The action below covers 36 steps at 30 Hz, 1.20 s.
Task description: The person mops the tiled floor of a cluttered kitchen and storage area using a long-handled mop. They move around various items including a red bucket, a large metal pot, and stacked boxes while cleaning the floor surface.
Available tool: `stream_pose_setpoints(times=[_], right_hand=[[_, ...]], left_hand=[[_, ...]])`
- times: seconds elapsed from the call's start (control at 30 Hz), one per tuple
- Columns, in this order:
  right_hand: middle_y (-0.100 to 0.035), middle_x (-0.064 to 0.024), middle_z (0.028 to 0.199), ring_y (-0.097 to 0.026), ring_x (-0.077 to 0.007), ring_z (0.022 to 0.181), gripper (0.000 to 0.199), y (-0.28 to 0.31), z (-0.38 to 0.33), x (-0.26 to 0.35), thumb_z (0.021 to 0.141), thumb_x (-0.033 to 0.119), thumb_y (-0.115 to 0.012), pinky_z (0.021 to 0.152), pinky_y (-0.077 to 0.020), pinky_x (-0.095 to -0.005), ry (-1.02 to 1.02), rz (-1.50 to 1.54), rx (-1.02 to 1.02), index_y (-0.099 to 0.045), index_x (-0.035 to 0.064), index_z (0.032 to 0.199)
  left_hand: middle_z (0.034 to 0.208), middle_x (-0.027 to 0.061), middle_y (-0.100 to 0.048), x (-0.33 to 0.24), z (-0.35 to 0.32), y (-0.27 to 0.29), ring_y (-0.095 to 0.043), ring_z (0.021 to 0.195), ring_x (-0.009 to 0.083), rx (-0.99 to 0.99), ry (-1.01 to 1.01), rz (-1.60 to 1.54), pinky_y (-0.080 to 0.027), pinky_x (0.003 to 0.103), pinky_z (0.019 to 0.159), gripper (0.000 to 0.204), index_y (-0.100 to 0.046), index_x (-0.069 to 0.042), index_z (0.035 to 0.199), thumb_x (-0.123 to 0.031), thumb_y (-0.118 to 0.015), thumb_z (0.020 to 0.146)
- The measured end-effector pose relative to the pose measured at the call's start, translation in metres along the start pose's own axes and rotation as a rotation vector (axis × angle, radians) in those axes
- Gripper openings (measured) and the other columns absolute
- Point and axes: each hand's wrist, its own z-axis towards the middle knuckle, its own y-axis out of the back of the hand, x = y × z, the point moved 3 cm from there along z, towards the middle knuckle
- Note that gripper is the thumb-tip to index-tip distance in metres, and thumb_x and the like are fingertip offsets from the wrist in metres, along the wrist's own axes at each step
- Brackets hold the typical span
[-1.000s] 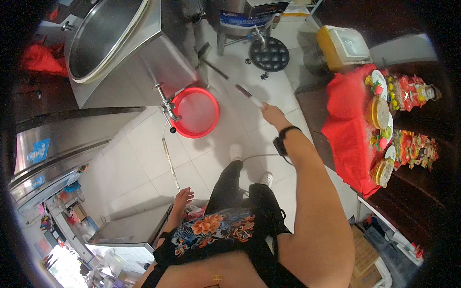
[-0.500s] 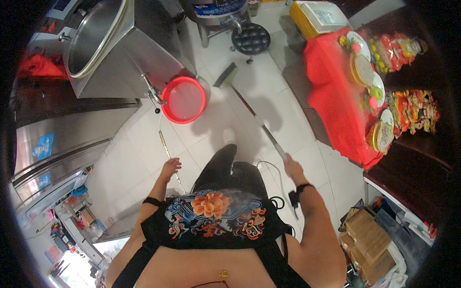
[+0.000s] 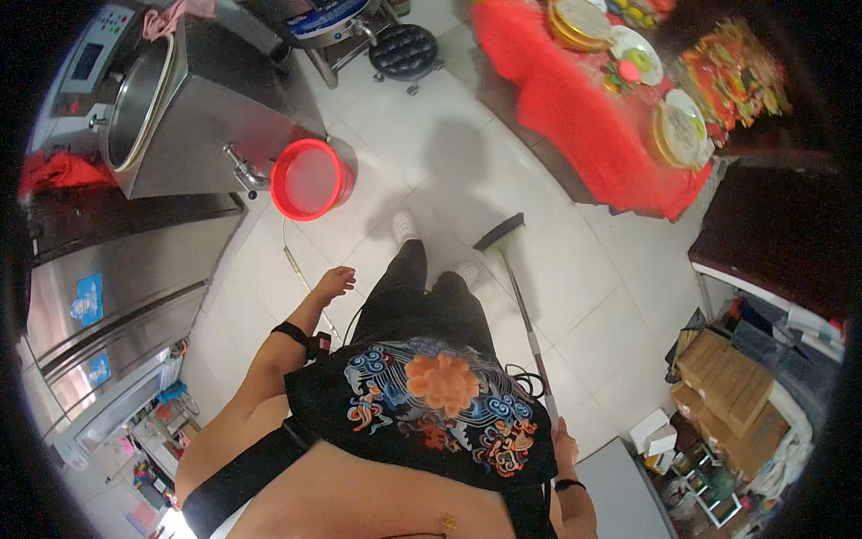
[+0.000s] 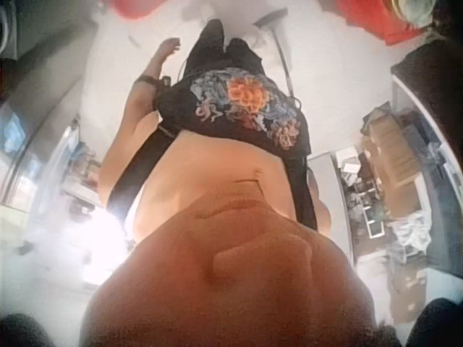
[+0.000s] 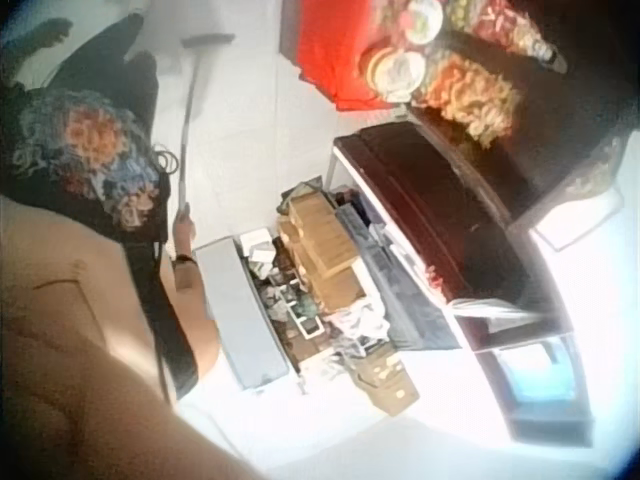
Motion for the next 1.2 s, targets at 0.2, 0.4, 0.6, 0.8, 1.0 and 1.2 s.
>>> stream_pose_setpoints(times=[0.2, 0.4, 0.6, 0.8, 1.0, 1.2], right_hand=[[-0.061, -0.0219, 0.068, -0.060, -0.0402, 0.062, 0.047, 0.035, 0.041, 0.041, 0.088, 0.039, -0.050, 0.056, -0.0466, -0.0492, 0.197, 0.223, -0.191, -0.047, 0.0190, 0.130], [-0.063, -0.0197, 0.097, -0.060, -0.0383, 0.089, 0.045, 0.119, 0.235, 0.219, 0.090, 0.041, -0.043, 0.077, -0.0477, -0.0486, 0.384, 0.198, -0.215, -0.046, 0.0221, 0.131], [-0.059, -0.0162, 0.113, -0.056, -0.0351, 0.104, 0.043, 0.187, 0.303, 0.289, 0.090, 0.036, -0.040, 0.088, -0.0453, -0.0442, 0.405, 0.334, -0.222, -0.045, 0.0220, 0.130], [-0.056, -0.0113, 0.121, -0.053, -0.0321, 0.110, 0.045, 0.083, 0.273, 0.146, 0.091, 0.042, -0.035, 0.093, -0.0424, -0.0432, 0.206, 0.371, -0.125, -0.047, 0.0212, 0.129], [-0.061, -0.0214, 0.107, -0.057, -0.0388, 0.100, 0.048, -0.059, 0.149, -0.010, 0.088, 0.043, -0.042, 0.085, -0.0461, -0.0446, -0.108, 0.581, -0.097, -0.048, 0.0184, 0.130], [-0.063, -0.0225, 0.094, -0.060, -0.0404, 0.090, 0.044, -0.064, 0.013, 0.002, 0.091, 0.041, -0.040, 0.077, -0.0481, -0.0491, -0.285, 0.621, -0.130, -0.046, 0.0190, 0.130]], left_hand=[[0.090, 0.0068, -0.063, -0.046, -0.021, -0.030, -0.059, 0.074, 0.0145, 0.001, -0.121, 0.038, -0.044, 0.027, 0.060, 0.032, -0.059, -0.006, 0.110, -0.026, -0.056, 0.085], [0.094, 0.0084, -0.064, -0.067, -0.063, -0.024, -0.061, 0.079, 0.0159, -0.029, -0.158, 0.184, -0.046, 0.027, 0.065, 0.034, -0.058, -0.003, 0.113, -0.025, -0.054, 0.086], [0.092, 0.0080, -0.064, -0.061, -0.096, -0.009, -0.061, 0.079, 0.0162, -0.094, -0.158, 0.272, -0.046, 0.027, 0.066, 0.035, -0.056, -0.003, 0.115, -0.026, -0.051, 0.089], [0.091, 0.0080, -0.063, -0.046, -0.088, 0.000, -0.061, 0.076, 0.0159, -0.053, -0.109, 0.272, -0.045, 0.028, 0.063, 0.034, -0.056, -0.004, 0.114, -0.024, -0.054, 0.087], [0.090, 0.0092, -0.063, -0.085, -0.045, -0.023, -0.061, 0.076, 0.0163, 0.007, -0.187, 0.388, -0.047, 0.029, 0.063, 0.034, -0.057, -0.004, 0.113, -0.026, -0.055, 0.088], [0.088, 0.0073, -0.063, -0.163, -0.017, -0.073, -0.060, 0.074, 0.0166, 0.080, -0.280, 0.541, -0.046, 0.028, 0.063, 0.035, -0.057, -0.002, 0.113, -0.027, -0.056, 0.088]])
